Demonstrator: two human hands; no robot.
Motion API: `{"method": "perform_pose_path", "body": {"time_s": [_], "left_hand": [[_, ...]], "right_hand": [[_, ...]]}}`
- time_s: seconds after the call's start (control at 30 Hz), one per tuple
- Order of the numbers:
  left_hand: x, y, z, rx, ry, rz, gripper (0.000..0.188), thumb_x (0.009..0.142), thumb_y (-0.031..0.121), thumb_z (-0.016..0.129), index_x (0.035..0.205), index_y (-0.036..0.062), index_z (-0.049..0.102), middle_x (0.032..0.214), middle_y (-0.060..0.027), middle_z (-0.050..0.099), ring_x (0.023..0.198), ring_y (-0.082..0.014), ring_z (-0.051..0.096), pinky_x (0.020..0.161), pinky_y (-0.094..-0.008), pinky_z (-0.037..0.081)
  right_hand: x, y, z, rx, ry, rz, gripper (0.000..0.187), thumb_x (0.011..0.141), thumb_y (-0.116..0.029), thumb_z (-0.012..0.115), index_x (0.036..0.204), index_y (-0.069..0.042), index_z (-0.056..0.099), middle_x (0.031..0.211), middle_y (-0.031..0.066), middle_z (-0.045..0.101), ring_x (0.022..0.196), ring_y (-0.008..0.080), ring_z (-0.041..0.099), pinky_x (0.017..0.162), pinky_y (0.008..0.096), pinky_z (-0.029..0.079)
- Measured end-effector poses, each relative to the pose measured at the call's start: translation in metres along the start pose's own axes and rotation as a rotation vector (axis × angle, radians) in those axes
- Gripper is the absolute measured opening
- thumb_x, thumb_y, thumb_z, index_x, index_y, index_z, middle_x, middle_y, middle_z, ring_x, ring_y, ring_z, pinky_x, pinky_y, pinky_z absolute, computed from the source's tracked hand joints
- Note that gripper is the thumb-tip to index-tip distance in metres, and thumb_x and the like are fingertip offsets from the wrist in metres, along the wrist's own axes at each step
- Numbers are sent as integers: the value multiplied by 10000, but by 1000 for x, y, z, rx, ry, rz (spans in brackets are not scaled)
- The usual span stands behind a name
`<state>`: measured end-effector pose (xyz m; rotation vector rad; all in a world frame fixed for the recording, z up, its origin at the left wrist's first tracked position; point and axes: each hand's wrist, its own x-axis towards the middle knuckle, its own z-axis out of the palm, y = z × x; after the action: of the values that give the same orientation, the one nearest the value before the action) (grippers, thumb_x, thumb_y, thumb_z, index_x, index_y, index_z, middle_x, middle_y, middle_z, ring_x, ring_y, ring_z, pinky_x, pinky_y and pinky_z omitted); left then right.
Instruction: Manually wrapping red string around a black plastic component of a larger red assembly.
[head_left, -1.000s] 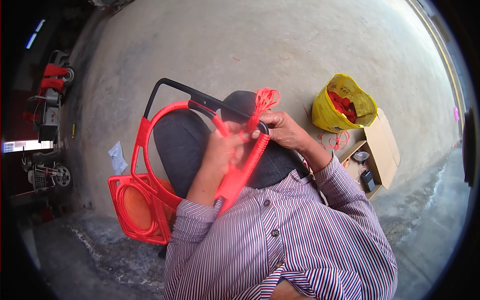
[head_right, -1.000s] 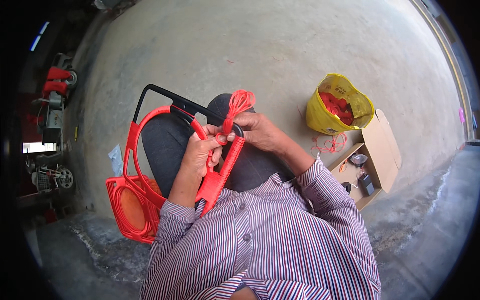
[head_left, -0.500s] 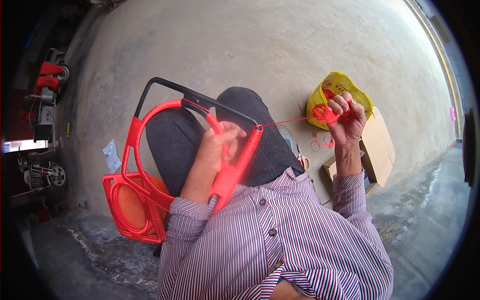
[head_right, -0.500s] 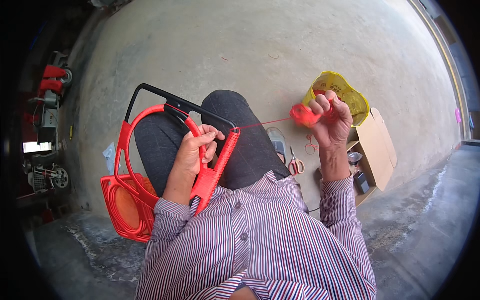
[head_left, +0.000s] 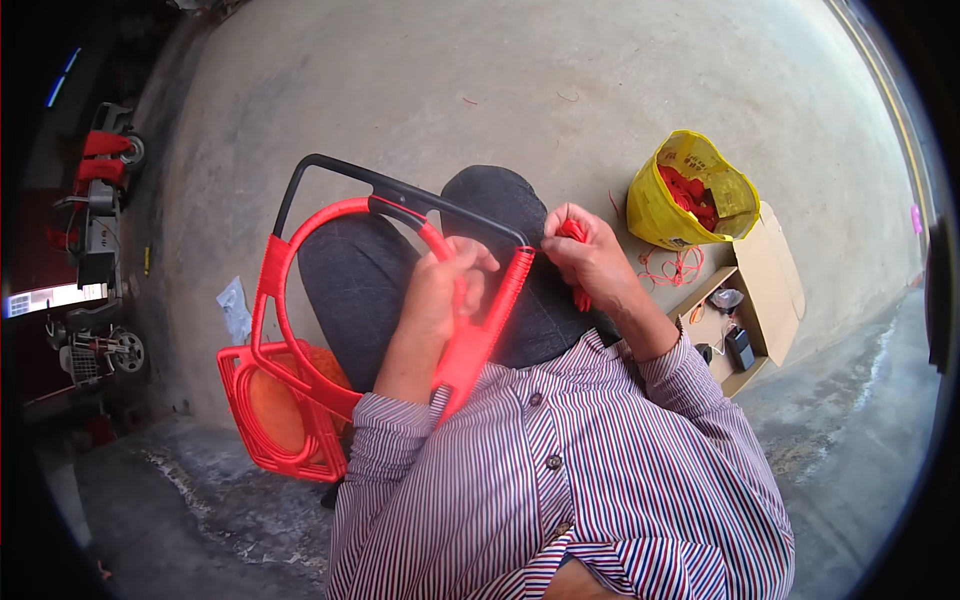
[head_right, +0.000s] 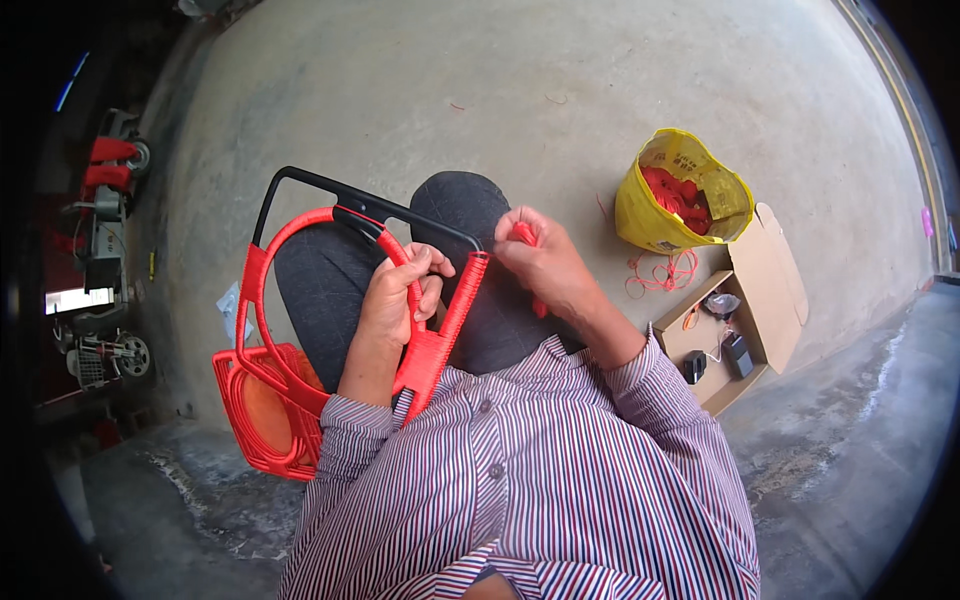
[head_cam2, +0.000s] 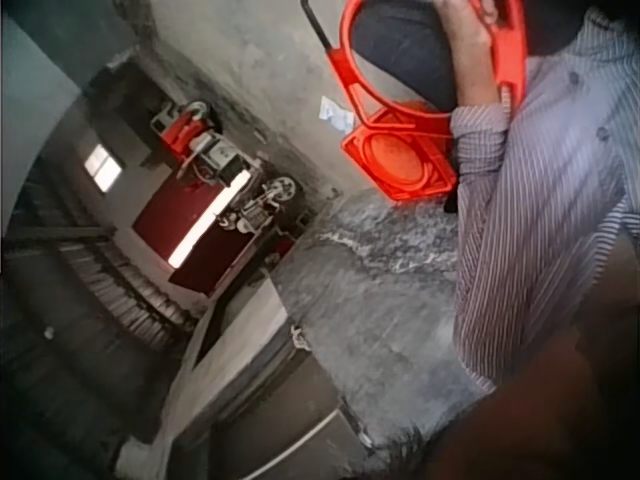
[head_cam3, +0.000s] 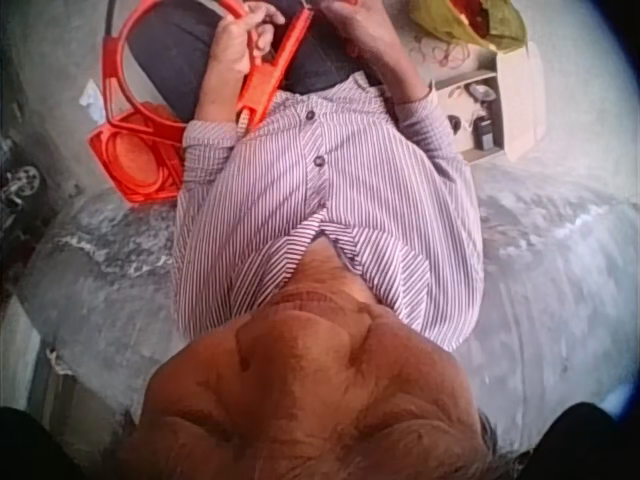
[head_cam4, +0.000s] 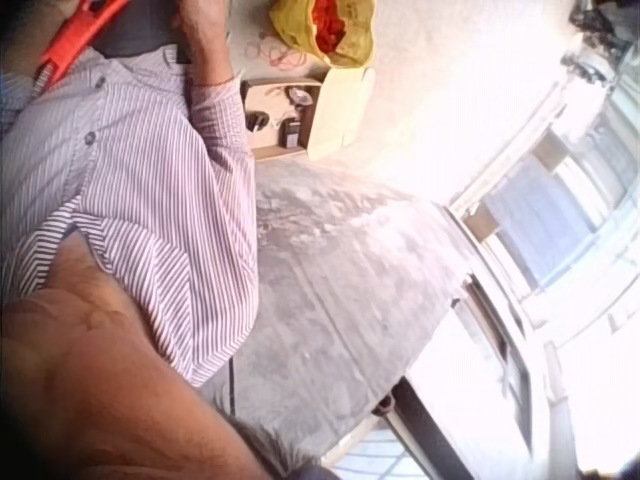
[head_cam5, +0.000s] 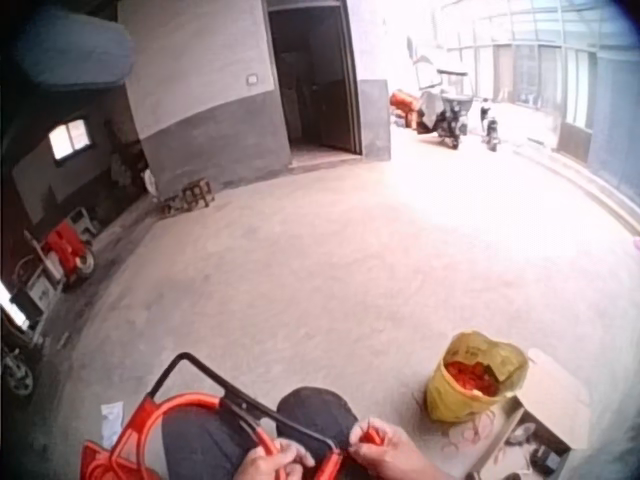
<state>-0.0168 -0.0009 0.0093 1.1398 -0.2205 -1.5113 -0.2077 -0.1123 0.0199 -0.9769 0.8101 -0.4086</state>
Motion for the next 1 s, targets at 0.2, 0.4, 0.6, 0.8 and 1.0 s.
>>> {"method": "perform_pose_path", "body": {"time_s": [0.2,0.4,0.6,0.8,1.0], "left_hand": [[3,1,-5,-83,-53,12,194,951,212,530,891,28,545,867,-130,616,429,-88,467,348,-203,318],[1,3,-7,-155,-130,2,275,982,270,479,852,40,554,838,-124,607,424,-87,449,353,-213,301],[2,1,-8,-146,-25,23,285,980,268,480,814,42,535,783,-118,587,393,-82,407,342,-216,288],[1,3,-6,-138,-40,45,287,979,259,482,798,42,535,766,-119,581,378,-77,380,329,-217,277],[1,12,-14,-242,-41,98,299,978,273,484,792,45,539,771,-117,579,387,-81,391,332,-215,279]], "right_hand": [[-12,0,3,192,-75,-50,138,881,-88,598,1007,-41,568,701,-52,506,533,16,404,466,185,304],[6,1,19,76,10,136,203,913,-198,634,996,-13,635,678,-41,547,501,14,394,432,195,269],[8,6,30,72,-28,119,196,909,-226,646,860,-36,640,628,-37,537,476,27,383,420,206,271],[0,11,36,1,47,76,198,903,-220,650,809,-50,610,625,-48,511,497,28,404,439,215,306],[-22,10,25,-79,47,26,147,913,-190,622,863,-55,592,636,-40,503,456,33,352,419,210,281]]}}
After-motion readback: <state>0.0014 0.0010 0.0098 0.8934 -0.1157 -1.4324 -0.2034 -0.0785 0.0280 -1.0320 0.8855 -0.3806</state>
